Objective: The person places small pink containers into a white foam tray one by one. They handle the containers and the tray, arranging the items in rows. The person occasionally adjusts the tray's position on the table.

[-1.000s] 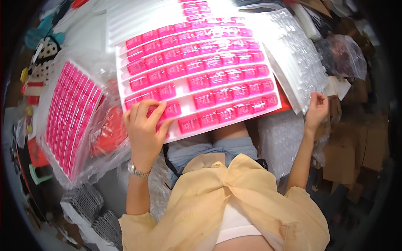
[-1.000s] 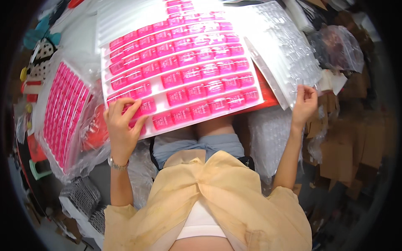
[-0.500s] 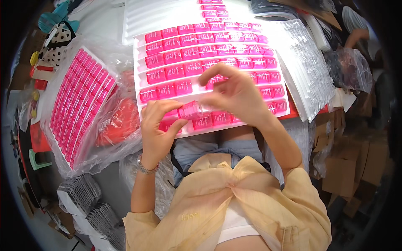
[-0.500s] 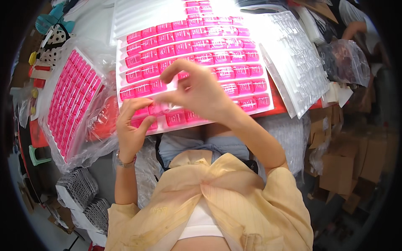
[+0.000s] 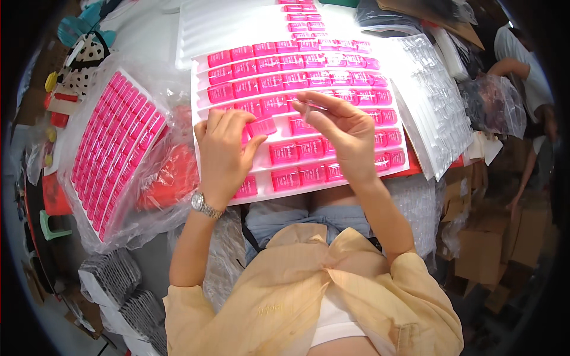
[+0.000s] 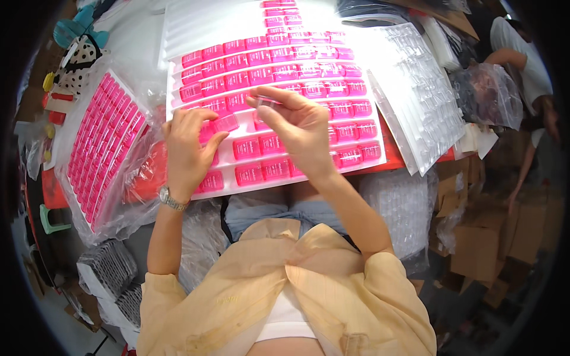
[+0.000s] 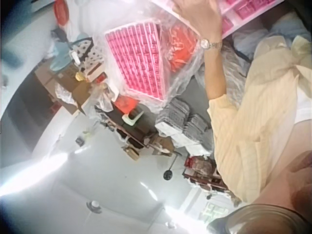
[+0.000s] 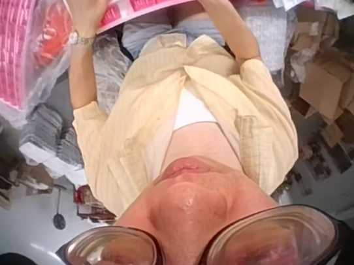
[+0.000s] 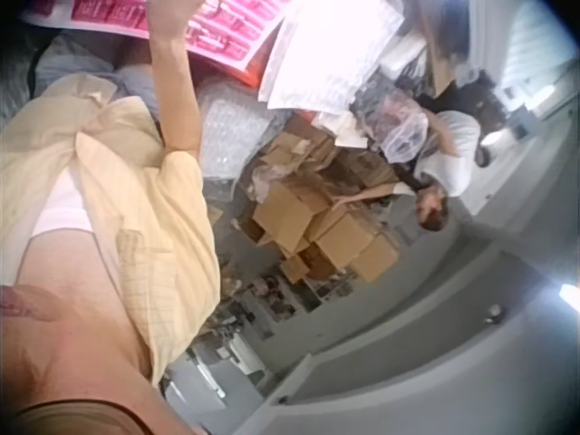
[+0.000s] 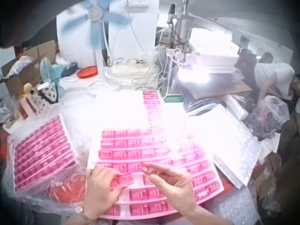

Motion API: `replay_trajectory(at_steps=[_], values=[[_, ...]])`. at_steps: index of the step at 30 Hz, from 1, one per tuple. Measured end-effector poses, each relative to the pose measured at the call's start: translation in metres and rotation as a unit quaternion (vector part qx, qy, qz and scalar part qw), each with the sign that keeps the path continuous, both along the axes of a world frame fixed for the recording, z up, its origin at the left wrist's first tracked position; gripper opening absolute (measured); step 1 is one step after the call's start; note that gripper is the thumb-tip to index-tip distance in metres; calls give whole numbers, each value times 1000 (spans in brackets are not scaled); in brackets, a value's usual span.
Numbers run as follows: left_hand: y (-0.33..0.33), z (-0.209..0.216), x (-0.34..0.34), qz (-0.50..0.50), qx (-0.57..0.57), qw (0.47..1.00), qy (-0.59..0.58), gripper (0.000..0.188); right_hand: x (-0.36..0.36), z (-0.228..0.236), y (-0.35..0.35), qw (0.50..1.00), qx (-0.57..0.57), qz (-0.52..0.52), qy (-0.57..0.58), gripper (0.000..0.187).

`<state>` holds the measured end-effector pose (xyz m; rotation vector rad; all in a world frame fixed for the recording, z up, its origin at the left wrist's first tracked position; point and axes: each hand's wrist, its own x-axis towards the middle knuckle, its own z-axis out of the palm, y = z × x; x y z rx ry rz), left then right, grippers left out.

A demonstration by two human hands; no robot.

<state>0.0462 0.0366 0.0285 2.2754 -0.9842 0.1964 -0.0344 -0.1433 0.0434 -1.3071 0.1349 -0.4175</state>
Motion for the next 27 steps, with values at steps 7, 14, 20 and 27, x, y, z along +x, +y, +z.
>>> replay_trajectory(at_steps=[7,14,20,27], values=[[-17,-2,-30,-9,-251,924,290,31,-14,2,19,935,-345,14,-87,47],[-13,-2,-4,-6,74,997,-27,32,-137,-8,-167,681,-584,-362,254,31],[-27,-5,2,-43,81,996,-25,30,-218,-50,-230,624,-654,-289,315,42],[8,4,10,15,50,998,-37,31,-197,-18,-238,721,-585,-178,325,31]])
